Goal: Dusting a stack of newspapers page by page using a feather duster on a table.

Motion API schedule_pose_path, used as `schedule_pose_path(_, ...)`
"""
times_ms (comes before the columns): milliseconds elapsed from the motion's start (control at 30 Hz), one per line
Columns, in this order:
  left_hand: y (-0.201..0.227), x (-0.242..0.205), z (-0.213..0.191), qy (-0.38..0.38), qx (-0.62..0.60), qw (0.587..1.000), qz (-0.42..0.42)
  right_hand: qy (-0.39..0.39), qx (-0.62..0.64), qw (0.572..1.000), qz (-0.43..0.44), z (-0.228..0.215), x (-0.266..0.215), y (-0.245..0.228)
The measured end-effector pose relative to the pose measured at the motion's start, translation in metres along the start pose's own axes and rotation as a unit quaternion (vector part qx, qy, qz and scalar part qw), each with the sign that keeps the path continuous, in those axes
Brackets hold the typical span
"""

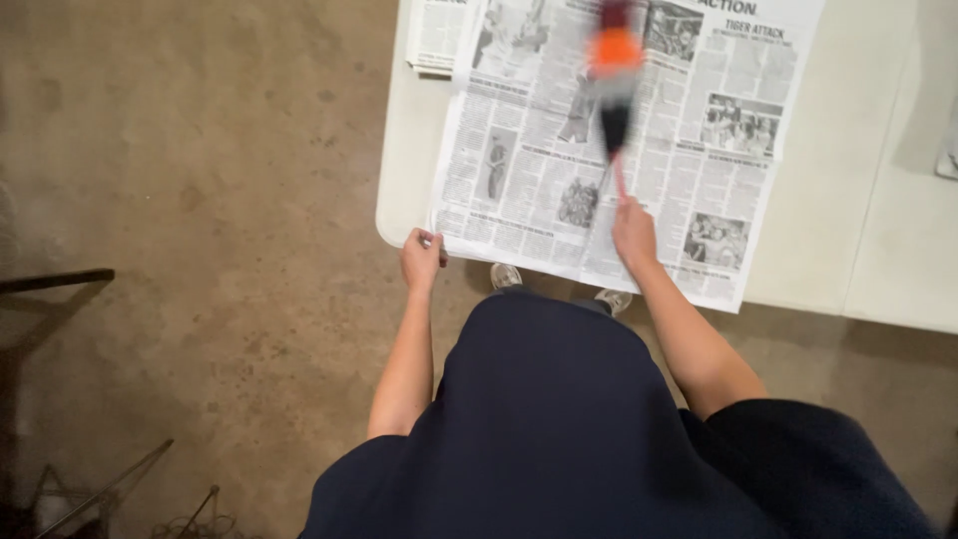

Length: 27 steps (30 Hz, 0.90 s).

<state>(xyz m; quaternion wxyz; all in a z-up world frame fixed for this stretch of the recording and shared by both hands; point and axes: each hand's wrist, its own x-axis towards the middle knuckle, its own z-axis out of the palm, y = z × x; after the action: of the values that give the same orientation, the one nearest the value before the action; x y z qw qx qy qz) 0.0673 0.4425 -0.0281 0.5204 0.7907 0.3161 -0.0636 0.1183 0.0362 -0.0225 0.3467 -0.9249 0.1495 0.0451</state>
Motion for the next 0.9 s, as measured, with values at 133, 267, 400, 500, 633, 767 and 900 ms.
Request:
schedule_pose_path(133,0.007,0.000,-0.005,-0.010,0.023,1.000,0.009,-0.127,-0.108,0.984,-0.059,-0.003,0.036,-0.047)
schedule_pose_path(267,-0.009,0.008,-0.005,-0.054,-0.049,0.996,-0.044,-0.013,-0.112,0.993,-0.020,0.047,0.093,0.004)
schedule_pose_path(400,-0.012,0.007,-0.002,-0.050,-0.018,0.998,-0.015,0.077,0.036,0.996,-0.006,0.060,0.094,0.009)
schedule_pose_path(500,-0.003,0.024,0.009,0.066,0.207,0.968,0.129,-0.016,-0.077,0.992,-0.099,0.012,0.093,-0.018)
schedule_pose_path(633,0.002,-0.005,0.015,0.027,0.230,0.928,0.292,-0.058,-0.120,0.991,-0.022,-0.029,0.039,0.009)
schedule_pose_path(767,0.057,0.003,0.046,-0.033,0.222,0.905,0.360,0.070,-0.014,0.995,0.063,-0.020,0.061,0.078)
schedule_pose_path(900,0.078,-0.013,0.074,-0.134,0.247,0.877,0.389,0.123,-0.008,0.986,0.115,-0.032,0.031,0.090)
